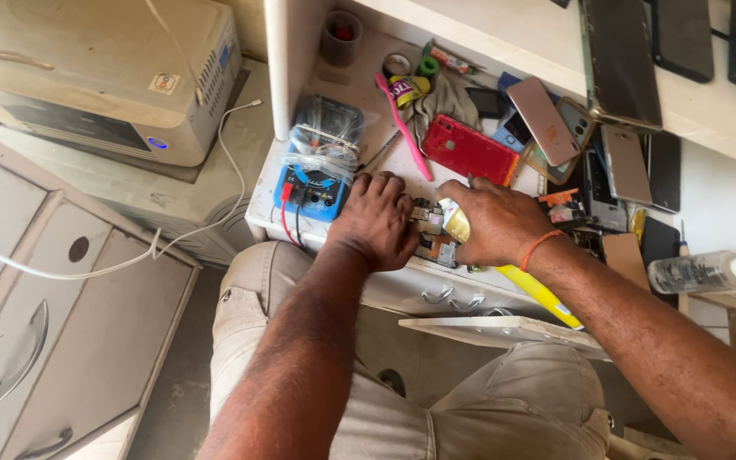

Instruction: The person cleans a disassembled phone motherboard at a repair workbench. They spray a liquid from an aerosol can onto the board, then scrub the board with a pink toothbrush, holding and turning the board to brush different sides, and set it back on the bench.

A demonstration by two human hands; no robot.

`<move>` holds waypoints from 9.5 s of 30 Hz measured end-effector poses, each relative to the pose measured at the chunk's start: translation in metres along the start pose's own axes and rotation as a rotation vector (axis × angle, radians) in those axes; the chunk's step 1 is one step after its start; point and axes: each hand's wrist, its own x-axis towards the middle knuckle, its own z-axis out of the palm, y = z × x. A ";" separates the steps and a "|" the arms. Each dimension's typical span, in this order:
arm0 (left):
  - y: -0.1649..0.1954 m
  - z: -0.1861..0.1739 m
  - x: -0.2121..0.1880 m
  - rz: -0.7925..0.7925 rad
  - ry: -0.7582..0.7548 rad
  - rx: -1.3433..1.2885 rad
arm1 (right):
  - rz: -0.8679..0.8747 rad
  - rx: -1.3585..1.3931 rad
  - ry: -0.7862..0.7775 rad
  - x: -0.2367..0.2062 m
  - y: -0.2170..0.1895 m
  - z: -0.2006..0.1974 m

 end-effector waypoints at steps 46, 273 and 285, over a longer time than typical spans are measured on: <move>-0.004 -0.009 -0.001 -0.036 -0.078 0.013 | 0.034 0.140 -0.067 0.004 0.003 -0.015; 0.004 0.007 0.008 0.039 -0.049 -0.049 | 0.149 0.560 0.728 -0.076 -0.035 0.115; 0.005 0.005 0.009 0.017 -0.102 -0.039 | 0.298 0.888 0.605 -0.079 -0.024 0.092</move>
